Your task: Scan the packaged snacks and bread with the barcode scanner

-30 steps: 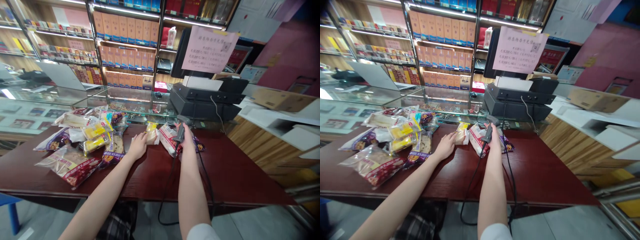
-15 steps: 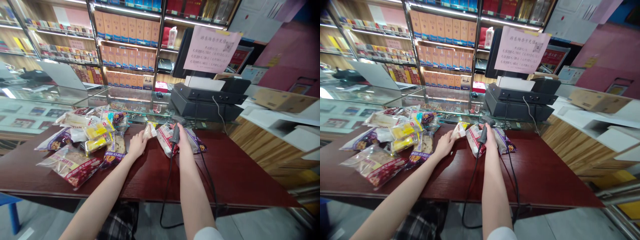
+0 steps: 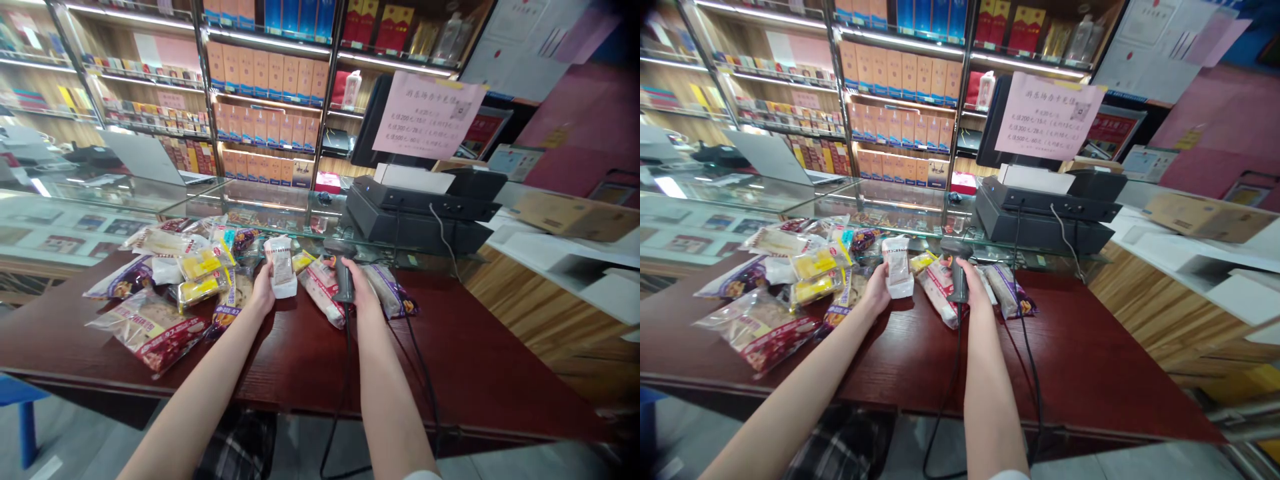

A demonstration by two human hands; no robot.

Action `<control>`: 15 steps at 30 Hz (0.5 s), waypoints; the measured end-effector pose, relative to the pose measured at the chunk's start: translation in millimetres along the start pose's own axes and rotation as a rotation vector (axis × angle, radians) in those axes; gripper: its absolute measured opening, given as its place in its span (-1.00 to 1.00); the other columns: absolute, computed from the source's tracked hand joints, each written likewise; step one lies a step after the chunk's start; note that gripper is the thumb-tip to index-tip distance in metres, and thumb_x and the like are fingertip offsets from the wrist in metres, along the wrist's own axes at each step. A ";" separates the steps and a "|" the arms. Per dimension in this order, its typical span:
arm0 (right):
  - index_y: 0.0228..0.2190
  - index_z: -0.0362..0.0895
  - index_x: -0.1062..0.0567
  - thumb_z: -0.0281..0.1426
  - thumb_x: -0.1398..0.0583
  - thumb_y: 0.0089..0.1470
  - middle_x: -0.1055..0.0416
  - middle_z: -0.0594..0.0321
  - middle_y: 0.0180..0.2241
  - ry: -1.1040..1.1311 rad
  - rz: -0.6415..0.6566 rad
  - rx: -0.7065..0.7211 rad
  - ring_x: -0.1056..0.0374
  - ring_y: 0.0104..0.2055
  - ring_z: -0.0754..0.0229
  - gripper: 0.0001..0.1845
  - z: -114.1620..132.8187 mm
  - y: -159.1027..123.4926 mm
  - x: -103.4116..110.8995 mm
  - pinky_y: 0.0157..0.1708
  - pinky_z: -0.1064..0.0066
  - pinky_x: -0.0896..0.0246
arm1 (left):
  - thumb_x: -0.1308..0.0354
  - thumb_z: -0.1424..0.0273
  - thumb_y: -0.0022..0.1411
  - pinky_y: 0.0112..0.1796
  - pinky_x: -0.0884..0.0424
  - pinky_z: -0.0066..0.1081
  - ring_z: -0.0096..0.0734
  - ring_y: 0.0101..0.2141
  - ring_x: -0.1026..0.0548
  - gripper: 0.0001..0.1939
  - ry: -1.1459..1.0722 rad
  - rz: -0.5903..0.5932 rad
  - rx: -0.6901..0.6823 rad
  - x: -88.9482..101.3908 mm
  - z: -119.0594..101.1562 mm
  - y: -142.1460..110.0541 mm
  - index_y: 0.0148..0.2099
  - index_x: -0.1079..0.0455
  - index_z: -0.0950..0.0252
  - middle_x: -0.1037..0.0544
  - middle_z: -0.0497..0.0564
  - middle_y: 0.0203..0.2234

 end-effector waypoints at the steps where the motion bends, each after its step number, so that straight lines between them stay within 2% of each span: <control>1: -0.33 -0.15 -0.54 -0.23 -0.17 0.06 -0.60 0.16 -0.30 0.006 0.041 -0.027 -0.40 -0.54 0.26 -0.75 -3.7 -0.2 -5.3 -0.62 0.45 -0.25 | -0.02 0.40 0.25 -0.20 -0.53 -0.28 -0.28 -0.36 -0.61 -0.78 -0.015 -0.012 -0.015 -1.4 -2.0 -1.7 -0.19 -0.45 0.40 -0.59 0.03 -0.50; 4: -0.36 -0.14 -0.53 -0.24 -0.20 0.02 -0.59 0.16 -0.31 -0.030 0.115 -0.031 -0.39 -0.55 0.25 -0.77 -13.9 -0.2 -22.0 -0.56 0.43 -0.25 | -0.01 0.39 0.28 -0.20 -0.54 -0.29 -0.31 -0.40 -0.61 -0.77 -0.056 -0.031 -0.063 -4.3 -8.8 -5.7 -0.19 -0.46 0.40 -0.61 0.04 -0.48; 7: -0.35 -0.13 -0.52 -0.23 -0.22 -0.02 -0.58 0.19 -0.36 -0.081 0.146 0.017 -0.39 -0.54 0.24 -0.76 -18.7 -3.2 -39.5 -0.56 0.43 -0.21 | 0.02 0.39 0.32 -0.22 -0.55 -0.29 -0.33 -0.44 -0.60 -0.76 -0.104 -0.011 -0.038 -5.7 -13.8 -7.7 -0.21 -0.45 0.38 -0.61 0.04 -0.48; 11: -0.29 -0.13 -0.52 -0.13 -0.18 0.01 -0.48 0.25 -0.56 -0.144 0.213 0.077 -0.35 -0.56 0.21 -0.65 -12.1 -16.6 -61.0 -0.61 0.45 -0.10 | 0.03 0.40 0.32 -0.27 -0.54 -0.31 -0.36 -0.51 -0.57 -0.76 -0.153 0.013 0.027 -5.0 -16.4 -8.4 -0.25 -0.44 0.36 -0.59 0.01 -0.52; 15: -0.34 -0.16 -0.54 -0.10 -0.16 0.06 -0.37 0.30 -0.68 -0.191 0.326 0.071 -0.23 -0.65 0.28 -0.62 -6.6 -33.1 -79.3 -0.63 0.47 -0.07 | -0.02 0.37 0.30 -0.23 -0.54 -0.29 -0.34 -0.49 -0.57 -0.77 -0.147 0.070 0.018 -6.0 -16.1 -8.3 -0.17 -0.46 0.37 -0.59 0.02 -0.52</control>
Point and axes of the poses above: each hand's wrist, its own y-axis towards the middle knuckle, its own x-axis out of the back of the hand, z = x × y, the point moved 5 cm from there along y, towards the middle knuckle
